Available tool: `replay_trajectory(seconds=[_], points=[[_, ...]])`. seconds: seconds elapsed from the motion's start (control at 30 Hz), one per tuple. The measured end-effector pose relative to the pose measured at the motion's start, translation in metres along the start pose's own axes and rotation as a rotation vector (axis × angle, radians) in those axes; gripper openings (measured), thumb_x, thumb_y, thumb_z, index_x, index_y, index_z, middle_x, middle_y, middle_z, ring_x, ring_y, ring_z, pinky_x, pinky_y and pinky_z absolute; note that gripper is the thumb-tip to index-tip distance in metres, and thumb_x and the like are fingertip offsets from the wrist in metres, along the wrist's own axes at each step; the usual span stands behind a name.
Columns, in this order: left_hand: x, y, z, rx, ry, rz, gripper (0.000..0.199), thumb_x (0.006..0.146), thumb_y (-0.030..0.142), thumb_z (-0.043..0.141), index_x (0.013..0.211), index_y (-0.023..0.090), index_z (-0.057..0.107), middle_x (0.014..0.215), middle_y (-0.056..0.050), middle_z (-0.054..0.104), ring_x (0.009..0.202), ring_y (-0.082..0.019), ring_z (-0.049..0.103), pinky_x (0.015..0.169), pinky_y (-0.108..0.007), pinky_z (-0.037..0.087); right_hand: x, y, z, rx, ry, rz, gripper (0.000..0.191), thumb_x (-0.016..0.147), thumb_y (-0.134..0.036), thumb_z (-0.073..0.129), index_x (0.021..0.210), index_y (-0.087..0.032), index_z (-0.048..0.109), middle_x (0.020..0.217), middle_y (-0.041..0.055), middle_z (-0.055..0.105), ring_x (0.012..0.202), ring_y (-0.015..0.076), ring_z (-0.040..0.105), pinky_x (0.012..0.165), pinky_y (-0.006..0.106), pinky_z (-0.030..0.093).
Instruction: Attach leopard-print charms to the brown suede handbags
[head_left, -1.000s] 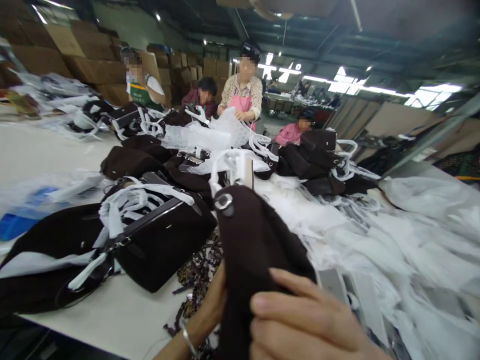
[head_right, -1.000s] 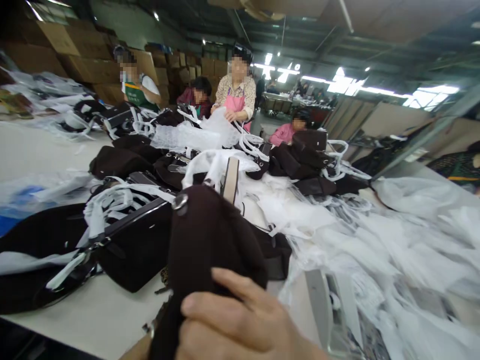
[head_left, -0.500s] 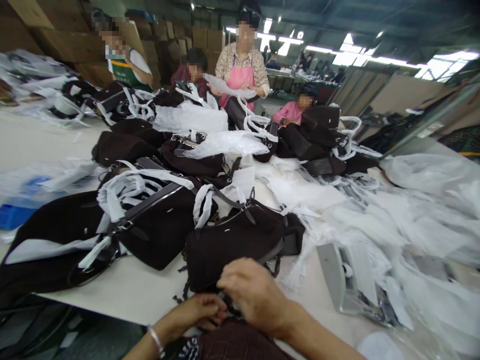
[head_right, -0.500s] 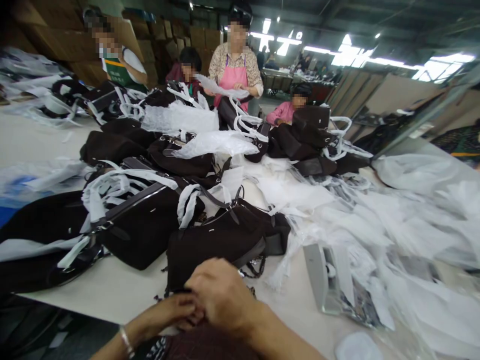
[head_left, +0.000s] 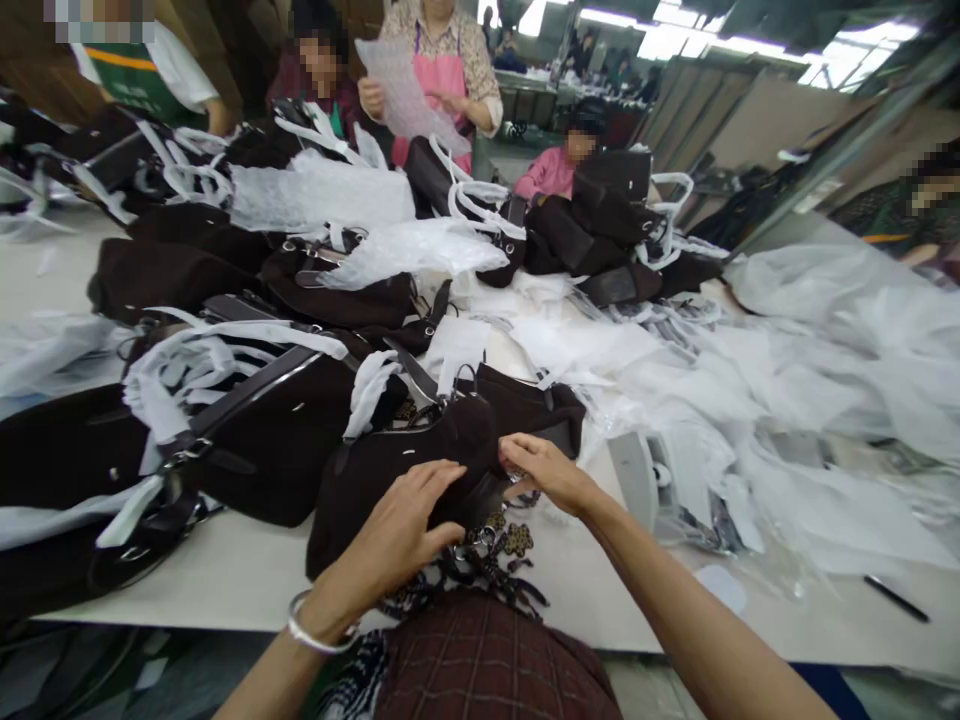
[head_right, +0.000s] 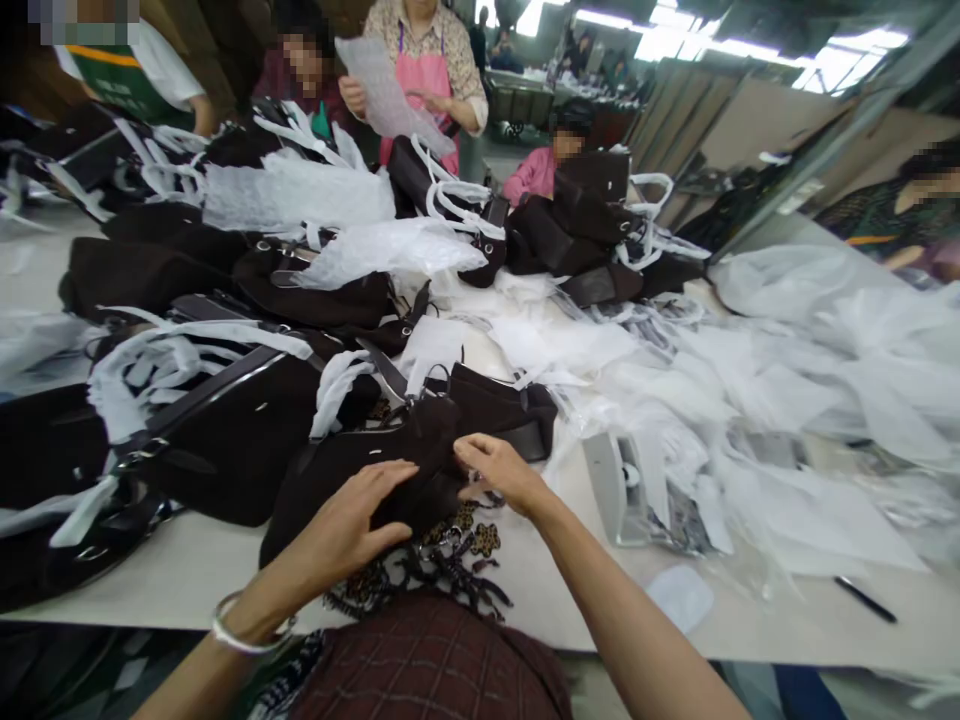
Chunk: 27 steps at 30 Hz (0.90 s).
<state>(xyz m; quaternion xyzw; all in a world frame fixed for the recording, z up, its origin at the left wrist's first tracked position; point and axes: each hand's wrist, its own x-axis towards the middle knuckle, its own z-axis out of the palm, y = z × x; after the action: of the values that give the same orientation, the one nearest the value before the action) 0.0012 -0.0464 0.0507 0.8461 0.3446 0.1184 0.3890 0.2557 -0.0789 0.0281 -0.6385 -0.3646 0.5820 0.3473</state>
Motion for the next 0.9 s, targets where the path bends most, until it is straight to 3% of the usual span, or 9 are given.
replay_trajectory(seconds=[0.17, 0.23, 0.33, 0.47, 0.6, 0.7, 0.8, 0.9], points=[[0.008, -0.022, 0.051, 0.347, -0.186, 0.016, 0.036, 0.089, 0.015, 0.046, 0.123, 0.025, 0.054, 0.116, -0.006, 0.061, 0.103, -0.023, 0.055, 0.090, -0.038, 0.044, -0.001, 0.066, -0.043, -0.323, 0.344, 0.242, 0.027, 0.083, -0.040, 0.061, 0.072, -0.016, 0.062, 0.066, 0.0044, 0.066, 0.061, 0.0152, 0.064, 0.047, 0.022, 0.052], [0.003, -0.035, 0.061, 0.382, -0.223, 0.003, 0.036, 0.092, 0.011, 0.038, 0.119, 0.025, 0.056, 0.112, -0.006, 0.062, 0.100, -0.021, 0.056, 0.087, -0.036, 0.044, 0.003, 0.092, -0.053, -0.399, 0.407, 0.294, 0.023, 0.080, -0.035, 0.064, 0.068, -0.016, 0.060, 0.062, 0.0041, 0.064, 0.058, 0.0159, 0.064, 0.047, 0.022, 0.049], [-0.005, -0.045, 0.062, 0.366, -0.285, 0.002, 0.035, 0.093, 0.011, 0.032, 0.111, 0.024, 0.059, 0.104, -0.005, 0.063, 0.095, -0.020, 0.057, 0.085, -0.034, 0.043, 0.015, 0.114, -0.049, -0.517, 0.460, 0.323, 0.019, 0.076, -0.034, 0.068, 0.072, -0.017, 0.062, 0.074, 0.0082, 0.069, 0.073, 0.0216, 0.069, 0.058, 0.026, 0.050], [-0.014, -0.047, 0.051, 0.367, -0.392, 0.005, 0.033, 0.091, 0.012, 0.035, 0.105, 0.026, 0.062, 0.098, -0.004, 0.065, 0.091, -0.020, 0.059, 0.082, -0.034, 0.044, 0.033, 0.115, -0.038, -0.606, 0.506, 0.341, 0.017, 0.070, -0.027, 0.071, 0.079, -0.016, 0.062, 0.099, 0.0169, 0.070, 0.104, 0.0309, 0.063, 0.076, 0.032, 0.048], [-0.028, -0.053, 0.044, 0.250, -0.433, -0.044, 0.034, 0.083, 0.008, 0.044, 0.105, 0.026, 0.063, 0.103, -0.004, 0.066, 0.098, -0.020, 0.060, 0.093, -0.036, 0.044, 0.032, 0.105, -0.043, -0.552, 0.425, 0.379, 0.008, 0.069, -0.019, 0.066, 0.067, -0.016, 0.059, 0.079, 0.0119, 0.070, 0.089, 0.0274, 0.067, 0.071, 0.032, 0.049], [-0.032, -0.052, 0.037, -0.002, -0.411, -0.094, 0.044, 0.078, 0.013, 0.054, 0.118, 0.028, 0.060, 0.122, -0.002, 0.062, 0.117, -0.021, 0.054, 0.109, -0.038, 0.036, 0.010, 0.089, -0.048, -0.442, 0.285, 0.359, 0.009, 0.071, -0.022, 0.066, 0.071, -0.016, 0.059, 0.070, 0.0054, 0.069, 0.075, 0.0203, 0.067, 0.062, 0.026, 0.050], [-0.021, -0.036, 0.027, -0.260, -0.304, -0.129, 0.041, 0.083, 0.024, 0.057, 0.124, 0.030, 0.058, 0.129, -0.002, 0.059, 0.121, -0.022, 0.053, 0.108, -0.037, 0.038, -0.026, 0.062, -0.045, -0.197, 0.077, 0.251, 0.019, 0.073, -0.030, 0.069, 0.083, -0.017, 0.060, 0.079, 0.0038, 0.071, 0.073, 0.0173, 0.066, 0.058, 0.025, 0.052], [0.003, -0.009, 0.024, -0.481, -0.160, -0.117, 0.045, 0.087, 0.026, 0.056, 0.132, 0.031, 0.052, 0.137, -0.003, 0.053, 0.124, -0.022, 0.050, 0.108, -0.038, 0.038, -0.060, 0.030, -0.037, 0.175, -0.124, 0.084, 0.026, 0.075, -0.032, 0.073, 0.091, -0.016, 0.061, 0.083, 0.0051, 0.071, 0.073, 0.0155, 0.066, 0.064, 0.027, 0.052]])
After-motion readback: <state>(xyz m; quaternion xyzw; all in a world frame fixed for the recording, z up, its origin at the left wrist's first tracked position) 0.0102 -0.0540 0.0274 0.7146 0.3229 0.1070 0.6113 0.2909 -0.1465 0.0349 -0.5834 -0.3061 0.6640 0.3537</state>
